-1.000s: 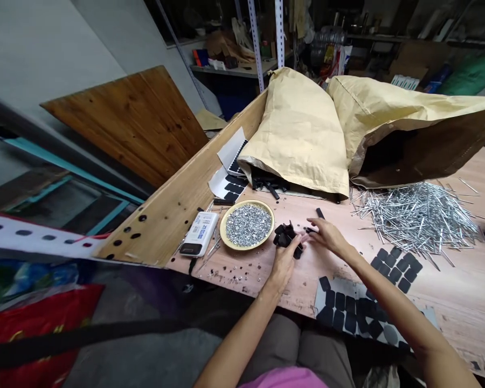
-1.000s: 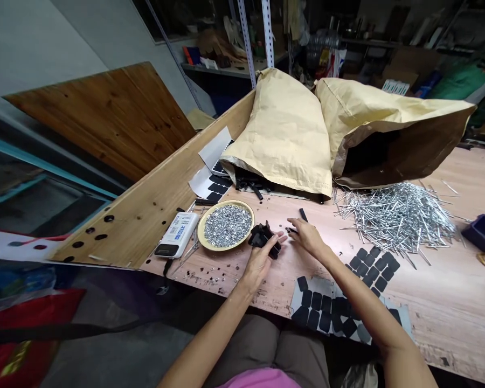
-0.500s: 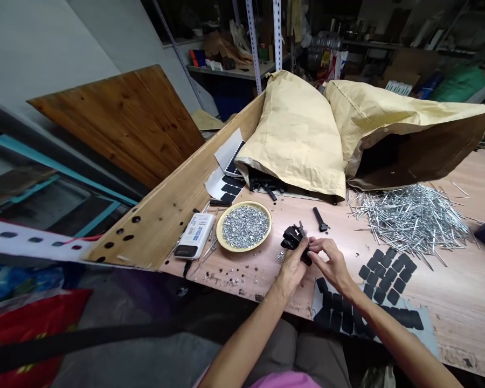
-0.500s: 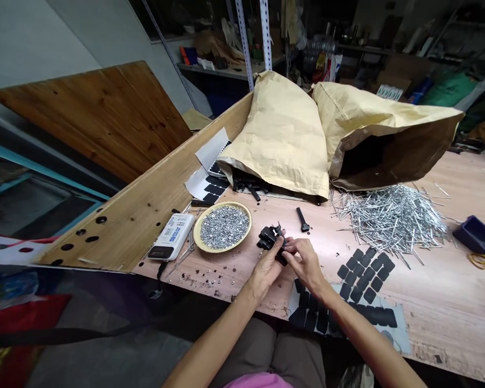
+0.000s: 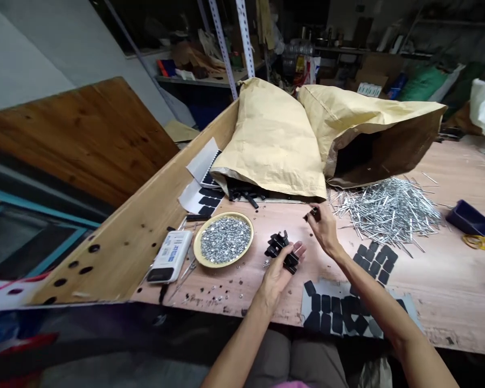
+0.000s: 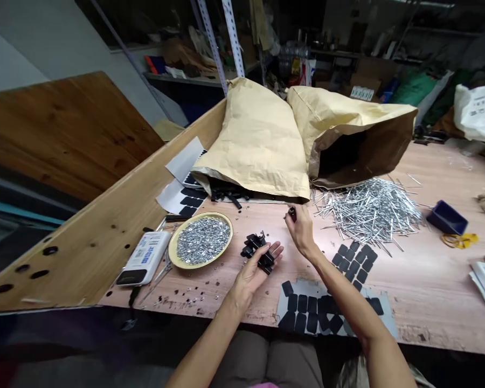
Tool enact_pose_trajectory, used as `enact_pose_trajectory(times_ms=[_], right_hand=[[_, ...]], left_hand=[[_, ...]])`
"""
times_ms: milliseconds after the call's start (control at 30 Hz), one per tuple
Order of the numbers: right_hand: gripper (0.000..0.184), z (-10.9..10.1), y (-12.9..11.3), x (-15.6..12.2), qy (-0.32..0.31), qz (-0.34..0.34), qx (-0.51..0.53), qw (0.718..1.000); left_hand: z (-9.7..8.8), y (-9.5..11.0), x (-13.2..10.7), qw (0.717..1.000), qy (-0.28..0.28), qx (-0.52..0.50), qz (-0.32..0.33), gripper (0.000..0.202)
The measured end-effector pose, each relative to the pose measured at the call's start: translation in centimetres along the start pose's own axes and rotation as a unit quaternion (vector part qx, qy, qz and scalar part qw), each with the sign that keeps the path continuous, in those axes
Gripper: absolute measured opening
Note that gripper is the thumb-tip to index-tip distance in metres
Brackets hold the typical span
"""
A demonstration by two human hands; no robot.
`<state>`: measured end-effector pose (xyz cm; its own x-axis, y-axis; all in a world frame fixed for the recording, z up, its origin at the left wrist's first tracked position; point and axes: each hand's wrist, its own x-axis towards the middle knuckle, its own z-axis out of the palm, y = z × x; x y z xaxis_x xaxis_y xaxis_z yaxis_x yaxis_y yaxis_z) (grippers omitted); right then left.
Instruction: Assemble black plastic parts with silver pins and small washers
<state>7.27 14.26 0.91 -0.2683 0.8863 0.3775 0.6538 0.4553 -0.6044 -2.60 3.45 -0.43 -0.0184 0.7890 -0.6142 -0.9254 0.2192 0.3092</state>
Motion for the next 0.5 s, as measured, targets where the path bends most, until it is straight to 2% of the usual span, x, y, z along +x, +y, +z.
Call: enact_pose_trajectory(times_ms=[100,167,233,300,400,500], right_hand=[[0.017,-1.6,-0.1,-5.3,0.038,-0.034,0.08,0.995],[0.021,-2.6,0.1,-8.4,0.019,-0.093,0.071,0.993],[0.023,-3.6,0.9,-9.9,-0.023,-0.145,0.036,0.989],[0.025,-4.9,2.6,-9.3,-0.05,-0.138,-0.007,0.989],[0.028,-6.9,6.5,-5.7,-0.03,-0.052,-0.134,0.989],[0.029,-8.0,10.1,-1.9,-0.074,-0.021,-0.31,0.948]], left_hand=[[0.8,-1.0,0.1,0.999,-0.025,-0.028,-0.004,0.015],[1.0,-1.8,0.3,0.999,-0.026,-0.023,-0.022,0.016],[1.0,-2.4,0.5,0.998,-0.026,0.009,-0.054,0.016],[0.9,-2.8,0.5,0.996,-0.034,0.052,-0.065,0.018],[0.8,-3.1,0.3,0.994,-0.036,0.103,-0.013,0.029],[0.9,-3.4,0.1,0.988,-0.021,0.144,0.059,0.035]])
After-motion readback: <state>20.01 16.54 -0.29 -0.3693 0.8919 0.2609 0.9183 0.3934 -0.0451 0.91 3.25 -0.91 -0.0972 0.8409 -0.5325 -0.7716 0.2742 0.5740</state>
